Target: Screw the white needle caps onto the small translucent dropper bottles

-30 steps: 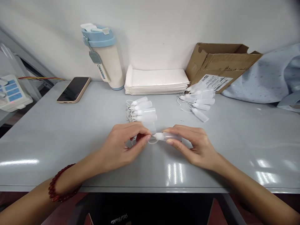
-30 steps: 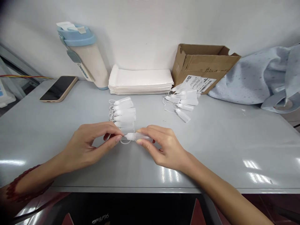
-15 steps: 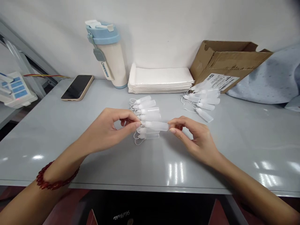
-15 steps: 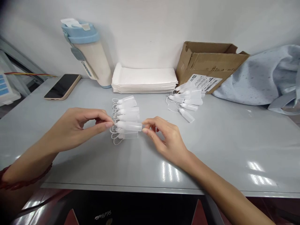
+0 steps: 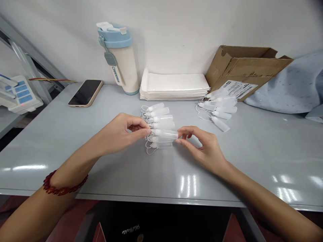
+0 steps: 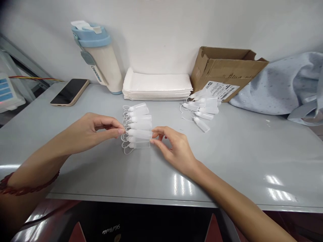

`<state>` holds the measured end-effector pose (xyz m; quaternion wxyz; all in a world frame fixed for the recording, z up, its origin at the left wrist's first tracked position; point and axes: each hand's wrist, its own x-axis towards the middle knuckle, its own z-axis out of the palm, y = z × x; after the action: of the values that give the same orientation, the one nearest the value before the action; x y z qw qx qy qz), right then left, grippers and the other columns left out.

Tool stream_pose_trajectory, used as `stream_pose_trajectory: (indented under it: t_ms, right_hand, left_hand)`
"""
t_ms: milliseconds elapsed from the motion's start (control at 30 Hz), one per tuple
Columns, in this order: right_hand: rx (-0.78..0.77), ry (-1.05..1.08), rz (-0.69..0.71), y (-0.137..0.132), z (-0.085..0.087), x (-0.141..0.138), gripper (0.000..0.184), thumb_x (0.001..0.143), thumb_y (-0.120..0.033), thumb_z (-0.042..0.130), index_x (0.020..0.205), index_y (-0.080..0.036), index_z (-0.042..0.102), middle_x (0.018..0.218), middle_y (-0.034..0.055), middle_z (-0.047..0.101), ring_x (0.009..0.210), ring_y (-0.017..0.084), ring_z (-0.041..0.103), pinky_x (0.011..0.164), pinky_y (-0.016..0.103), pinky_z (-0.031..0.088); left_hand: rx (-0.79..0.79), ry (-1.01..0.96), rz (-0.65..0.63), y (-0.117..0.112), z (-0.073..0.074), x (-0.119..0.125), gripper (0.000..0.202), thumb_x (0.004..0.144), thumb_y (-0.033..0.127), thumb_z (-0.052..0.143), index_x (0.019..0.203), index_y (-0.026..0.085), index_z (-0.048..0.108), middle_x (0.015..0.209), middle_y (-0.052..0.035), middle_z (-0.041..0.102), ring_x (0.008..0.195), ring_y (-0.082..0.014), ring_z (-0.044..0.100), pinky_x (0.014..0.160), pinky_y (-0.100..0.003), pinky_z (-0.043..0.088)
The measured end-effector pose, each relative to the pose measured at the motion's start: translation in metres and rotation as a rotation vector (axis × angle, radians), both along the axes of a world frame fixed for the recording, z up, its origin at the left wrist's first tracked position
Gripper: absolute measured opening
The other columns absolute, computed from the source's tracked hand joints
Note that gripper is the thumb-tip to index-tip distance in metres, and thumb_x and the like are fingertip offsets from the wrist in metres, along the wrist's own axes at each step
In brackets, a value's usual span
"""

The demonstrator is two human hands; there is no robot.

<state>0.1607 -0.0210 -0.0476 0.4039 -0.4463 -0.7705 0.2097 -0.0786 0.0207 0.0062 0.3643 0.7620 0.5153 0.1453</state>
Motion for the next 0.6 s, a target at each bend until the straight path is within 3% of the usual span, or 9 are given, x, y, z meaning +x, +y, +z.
stream_pose_trajectory:
  t_ms: [167,600]
  right_hand:
    - [-0.011,-0.042,-0.009,0.0015,-0.0008,-0.0027,0.014,0.084,-0.018,0.06,0.098,-0.019,0.06,0.085,0.0013,0.068,0.072,0.013,0.061,0.067,0.027,0.05]
    - [0.016,-0.101,-0.009,0.0018,-0.0012,-0.0046,0.011,0.086,-0.016,0.056,0.096,-0.017,0.059,0.085,0.0016,0.067,0.072,0.012,0.06,0.07,0.025,0.049]
  left_hand:
    - [-0.011,0.041,-0.07,0.0029,-0.0002,0.0001,0.021,0.084,0.032,0.054,0.074,0.021,0.068,0.065,0.0048,0.062,0.061,-0.0081,0.051,0.055,-0.017,0.038]
    - [-0.086,0.113,-0.094,0.0063,-0.001,-0.0011,0.024,0.084,0.034,0.051,0.073,0.021,0.067,0.065,0.0041,0.059,0.06,-0.0092,0.047,0.052,-0.018,0.035]
